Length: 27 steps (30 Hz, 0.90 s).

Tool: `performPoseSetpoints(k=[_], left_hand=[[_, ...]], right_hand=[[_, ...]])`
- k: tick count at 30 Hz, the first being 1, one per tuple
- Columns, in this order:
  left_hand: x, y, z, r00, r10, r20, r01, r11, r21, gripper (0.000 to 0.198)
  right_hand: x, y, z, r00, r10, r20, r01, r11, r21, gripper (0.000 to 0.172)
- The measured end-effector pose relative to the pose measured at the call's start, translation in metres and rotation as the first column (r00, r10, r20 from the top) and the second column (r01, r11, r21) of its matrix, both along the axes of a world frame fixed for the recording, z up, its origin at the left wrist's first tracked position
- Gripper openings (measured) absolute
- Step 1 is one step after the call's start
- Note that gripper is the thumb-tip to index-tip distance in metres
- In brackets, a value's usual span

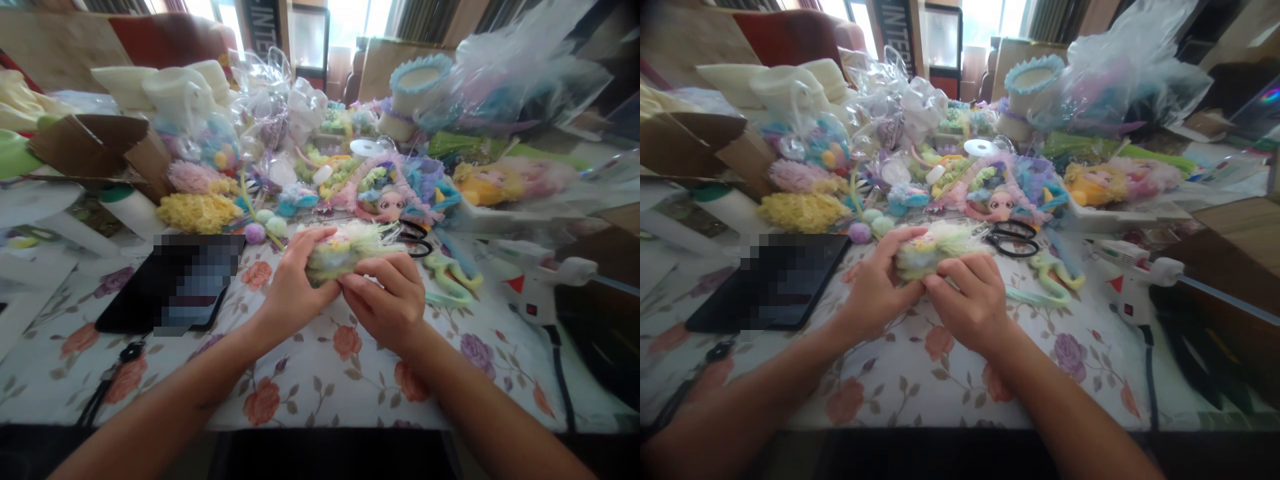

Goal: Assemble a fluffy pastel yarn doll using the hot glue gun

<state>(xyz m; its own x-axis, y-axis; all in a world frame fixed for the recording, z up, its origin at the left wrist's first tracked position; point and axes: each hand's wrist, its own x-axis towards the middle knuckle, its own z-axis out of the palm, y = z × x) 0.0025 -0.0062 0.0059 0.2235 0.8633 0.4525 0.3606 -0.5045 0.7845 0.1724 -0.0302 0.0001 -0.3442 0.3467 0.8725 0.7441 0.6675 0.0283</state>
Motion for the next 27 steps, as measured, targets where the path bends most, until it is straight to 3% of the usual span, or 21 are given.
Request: performPoseSetpoints(k=[3, 6, 15, 23, 27], left_hand=[[-0.003, 0.000, 0.002, 0.994, -0.069, 0.081, 0.074, 0.995, -0.060, 0.053], [-0.004, 0.001, 0.003, 0.991, -0.064, 0.115, 0.078, 0.990, -0.119, 0.043], [-0.003, 0.010, -0.006, 0.983, -0.116, 0.145, 0.141, 0.974, -0.177, 0.058], [-0.002, 0.009, -0.006, 0.997, 0.014, -0.075, -0.013, 1.000, 0.022, 0.055], [-0.001, 0.007, -0.006, 0.990, 0.031, -0.134, -0.026, 0.999, 0.039, 0.054]], right_hand=[[-0.001, 0.000, 0.001, 1.000, 0.003, -0.014, -0.003, 1.000, -0.013, 0.014], [-0.002, 0.000, 0.002, 1.000, 0.005, -0.017, -0.005, 1.000, -0.021, 0.015], [-0.001, -0.002, 0.007, 0.980, -0.074, -0.187, 0.070, 0.997, -0.030, 0.014], [0.000, 0.005, -0.002, 0.991, -0.070, -0.114, 0.059, 0.994, -0.093, 0.010], [0.000, 0.006, -0.002, 0.995, -0.069, -0.076, 0.059, 0.991, -0.121, 0.011]])
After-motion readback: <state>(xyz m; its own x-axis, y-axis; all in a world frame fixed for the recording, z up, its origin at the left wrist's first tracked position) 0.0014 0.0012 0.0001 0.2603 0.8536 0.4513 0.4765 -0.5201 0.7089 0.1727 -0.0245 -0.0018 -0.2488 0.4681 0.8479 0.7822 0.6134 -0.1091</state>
